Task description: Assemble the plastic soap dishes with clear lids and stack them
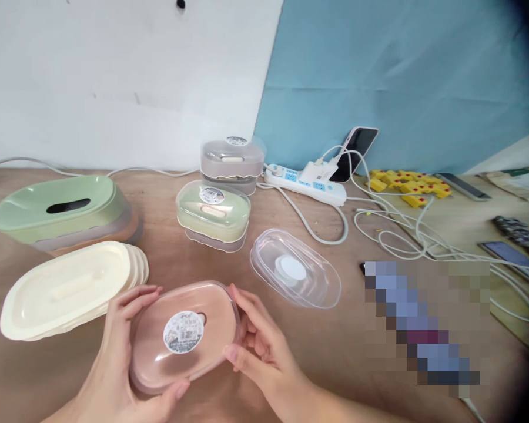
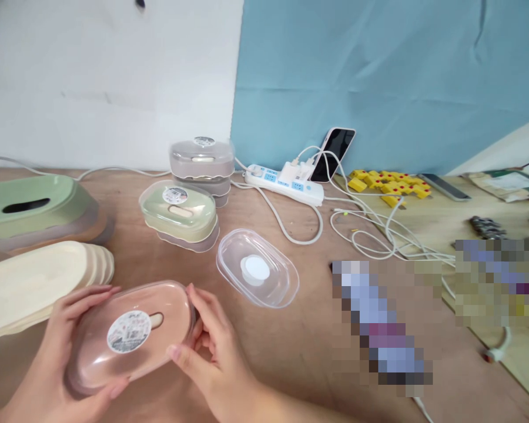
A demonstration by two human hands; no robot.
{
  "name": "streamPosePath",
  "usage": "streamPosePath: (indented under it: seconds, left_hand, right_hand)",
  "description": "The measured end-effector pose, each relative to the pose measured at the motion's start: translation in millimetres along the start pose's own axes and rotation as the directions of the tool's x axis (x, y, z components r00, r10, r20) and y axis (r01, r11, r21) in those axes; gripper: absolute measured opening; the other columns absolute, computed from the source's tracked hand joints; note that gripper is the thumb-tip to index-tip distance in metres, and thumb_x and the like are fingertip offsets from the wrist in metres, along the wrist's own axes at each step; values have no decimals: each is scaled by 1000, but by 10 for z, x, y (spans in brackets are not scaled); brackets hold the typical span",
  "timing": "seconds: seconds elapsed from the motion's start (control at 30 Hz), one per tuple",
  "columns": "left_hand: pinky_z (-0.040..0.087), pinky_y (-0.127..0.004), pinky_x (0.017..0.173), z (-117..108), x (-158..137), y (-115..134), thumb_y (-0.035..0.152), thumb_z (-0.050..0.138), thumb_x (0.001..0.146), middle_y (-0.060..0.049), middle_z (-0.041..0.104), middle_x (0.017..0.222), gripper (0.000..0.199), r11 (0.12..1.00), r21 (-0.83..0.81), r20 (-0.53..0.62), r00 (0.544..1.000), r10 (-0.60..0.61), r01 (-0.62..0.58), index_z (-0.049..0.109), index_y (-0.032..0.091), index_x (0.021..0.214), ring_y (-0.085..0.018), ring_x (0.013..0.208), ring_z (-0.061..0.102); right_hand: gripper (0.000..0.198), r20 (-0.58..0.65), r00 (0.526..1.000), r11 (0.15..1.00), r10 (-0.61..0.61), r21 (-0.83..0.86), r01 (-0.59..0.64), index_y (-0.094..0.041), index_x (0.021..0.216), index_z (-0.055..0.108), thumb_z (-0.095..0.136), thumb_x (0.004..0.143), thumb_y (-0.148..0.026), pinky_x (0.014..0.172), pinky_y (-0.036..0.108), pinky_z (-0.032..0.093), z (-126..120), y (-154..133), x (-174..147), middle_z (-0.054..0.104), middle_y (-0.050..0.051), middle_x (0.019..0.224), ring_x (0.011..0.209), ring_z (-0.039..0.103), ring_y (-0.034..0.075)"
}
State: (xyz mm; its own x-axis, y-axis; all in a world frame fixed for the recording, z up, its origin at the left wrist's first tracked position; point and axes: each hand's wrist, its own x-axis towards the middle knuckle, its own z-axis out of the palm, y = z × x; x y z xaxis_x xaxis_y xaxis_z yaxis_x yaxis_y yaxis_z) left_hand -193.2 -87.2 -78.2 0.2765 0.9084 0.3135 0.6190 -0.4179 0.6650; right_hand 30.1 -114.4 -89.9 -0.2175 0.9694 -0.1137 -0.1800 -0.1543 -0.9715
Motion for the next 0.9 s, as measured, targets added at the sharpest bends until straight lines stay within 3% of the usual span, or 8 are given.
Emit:
streamPosePath:
  seconds: [0.1,0.27,0.43,0.57,0.77,0.9]
  left_hand:
    - [43,-57,100,8,-34,-11,42,71,66,-14,41,128,74,999,-27,-2,1000,-32,31,35,24,129,-38,121,44]
    - [46,-54,99,6,-93,-65,41,68,72,-16,43,131,78,999,-31,53,998,-30,32,30,22,137,-37,119,48]
    - [42,-56,102,38,-80,-14,47,70,69,-13,41,137,80,980,-127,82,986,-145,154,32,27,137,-38,123,46]
    - [43,-56,101,55,-43,23,46,72,68,-11,42,138,79,970,-149,100,979,-178,191,33,29,136,-37,123,47]
    - [42,-58,101,36,-4,-44,53,70,71,-12,40,140,82,981,-136,141,983,-118,137,30,31,139,-38,125,45]
    - [33,-70,101,125,-47,-164,67,70,61,-9,29,149,99,983,-123,71,989,-129,137,25,37,144,-49,130,35]
  right_hand:
    - [62,5,1000,1000,6,25,-6,-43,137,42,68,83,-28,64,22,53,13,-8,8,35,5,140,82,52,9]
    - [62,0,1000,994,21,104,-21,-44,134,46,72,79,-30,61,22,56,41,-12,31,34,3,142,73,50,6]
    - [57,-68,997,992,33,124,-25,-40,131,50,72,78,-34,55,21,57,55,5,42,35,5,139,71,50,6]
    - [55,-78,996,997,32,73,-26,-37,130,49,70,79,-33,49,17,52,54,-32,40,38,6,132,69,50,6]
    - [54,-107,994,1000,19,-1,-20,-35,129,45,67,80,-35,47,18,50,50,-5,33,37,7,132,68,49,7]
    - [59,-147,980,973,-133,-205,101,-33,128,41,68,76,-39,40,17,38,46,189,10,42,7,123,56,44,3]
